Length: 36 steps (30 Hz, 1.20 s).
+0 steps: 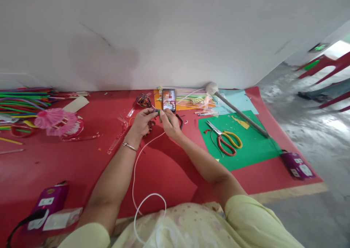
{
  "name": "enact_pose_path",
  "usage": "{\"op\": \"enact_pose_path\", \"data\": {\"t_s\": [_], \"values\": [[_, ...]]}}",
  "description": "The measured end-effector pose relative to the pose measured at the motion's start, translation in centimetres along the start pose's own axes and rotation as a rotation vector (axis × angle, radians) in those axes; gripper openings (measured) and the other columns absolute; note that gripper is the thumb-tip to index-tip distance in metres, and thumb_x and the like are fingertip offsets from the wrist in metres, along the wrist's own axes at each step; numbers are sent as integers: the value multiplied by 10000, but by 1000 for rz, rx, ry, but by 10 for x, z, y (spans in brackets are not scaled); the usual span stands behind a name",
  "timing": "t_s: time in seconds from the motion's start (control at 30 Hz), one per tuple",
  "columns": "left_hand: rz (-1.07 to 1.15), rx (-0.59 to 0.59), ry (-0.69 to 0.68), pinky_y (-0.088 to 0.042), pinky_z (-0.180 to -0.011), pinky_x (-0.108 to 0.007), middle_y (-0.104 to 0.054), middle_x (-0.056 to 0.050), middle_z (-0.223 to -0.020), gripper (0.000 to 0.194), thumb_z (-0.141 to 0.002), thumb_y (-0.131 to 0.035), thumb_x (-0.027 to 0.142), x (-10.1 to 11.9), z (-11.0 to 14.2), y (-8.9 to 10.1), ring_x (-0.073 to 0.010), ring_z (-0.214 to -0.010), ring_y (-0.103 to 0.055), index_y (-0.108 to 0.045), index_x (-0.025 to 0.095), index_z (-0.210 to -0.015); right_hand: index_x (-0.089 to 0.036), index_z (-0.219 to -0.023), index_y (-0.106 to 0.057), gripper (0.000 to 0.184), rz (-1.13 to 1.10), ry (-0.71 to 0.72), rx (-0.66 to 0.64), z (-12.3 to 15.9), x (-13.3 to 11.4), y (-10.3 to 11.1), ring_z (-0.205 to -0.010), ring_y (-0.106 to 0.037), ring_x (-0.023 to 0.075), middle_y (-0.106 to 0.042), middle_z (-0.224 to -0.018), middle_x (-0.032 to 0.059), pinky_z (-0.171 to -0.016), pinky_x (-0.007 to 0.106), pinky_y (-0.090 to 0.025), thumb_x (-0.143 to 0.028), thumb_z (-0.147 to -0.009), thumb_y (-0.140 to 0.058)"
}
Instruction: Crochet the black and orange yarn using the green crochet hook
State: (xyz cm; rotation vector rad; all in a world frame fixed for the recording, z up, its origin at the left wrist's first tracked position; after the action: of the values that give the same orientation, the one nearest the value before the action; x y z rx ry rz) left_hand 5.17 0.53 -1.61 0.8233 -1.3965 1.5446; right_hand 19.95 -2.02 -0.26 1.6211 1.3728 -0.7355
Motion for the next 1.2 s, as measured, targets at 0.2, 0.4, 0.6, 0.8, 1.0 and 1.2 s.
{"op": "enact_pose_path", "data": {"t_s": [0.2,0.4,0.6,0.8,1.0,1.2], "values": [[7,-90,35,-354,-382,-168,-641,21,-627,480,-552,-1000,376,0,2,0,-87,-522,-562,-702,156,-856,-216,-708,-557,517,2,10,-10,1,1,6,-807,-554,148,-517,-846,19,-806,307,-436,-533,-1095,-425],[76,-122,87,-237,-369,-140,-631,44,-641,448,-584,-963,305,5,6,0,-37,-439,-430,-640,177,-865,-207,-719,-604,518,-68,14,-11,3,1,4,-959,-608,168,-593,-984,61,-894,315,-478,-546,-1079,-453],[42,-115,59,-211,-389,-136,-598,57,-611,397,-571,-950,239,5,6,1,-3,-419,-352,-665,146,-831,-207,-695,-615,537,-109,4,8,3,3,4,-938,-622,173,-610,-959,57,-905,333,-485,-550,-1076,-456],[-20,-79,56,-232,-366,-170,-658,9,-643,365,-589,-933,282,5,7,-1,-44,-432,-436,-695,143,-829,-211,-704,-622,548,-121,-38,9,1,4,7,-869,-607,174,-616,-873,42,-865,330,-489,-590,-1065,-457],[-32,-65,19,-195,-385,-184,-672,21,-668,395,-530,-948,212,7,6,-2,-3,-400,-337,-723,137,-846,-207,-720,-647,559,-140,-84,-3,0,7,10,-830,-603,166,-621,-835,34,-843,323,-475,-603,-1065,-454],[-118,-71,-12,-201,-375,-192,-662,-2,-631,294,-664,-905,330,7,8,-3,-16,-391,-333,-746,144,-824,-204,-804,-690,574,-123,-127,-28,-3,7,17,-757,-576,140,-636,-801,16,-774,297,-461,-653,-1054,-433]]}}
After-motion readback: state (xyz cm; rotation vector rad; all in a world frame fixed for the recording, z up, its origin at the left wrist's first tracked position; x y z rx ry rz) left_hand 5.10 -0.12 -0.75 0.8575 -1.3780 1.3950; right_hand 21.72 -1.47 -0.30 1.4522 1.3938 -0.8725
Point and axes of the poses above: each hand's wrist, its own z-axis away from the middle knuckle, its own y-axis out of the back of the hand, x = y × z, the point moved 3 cm from there along -z, towards the middle knuckle
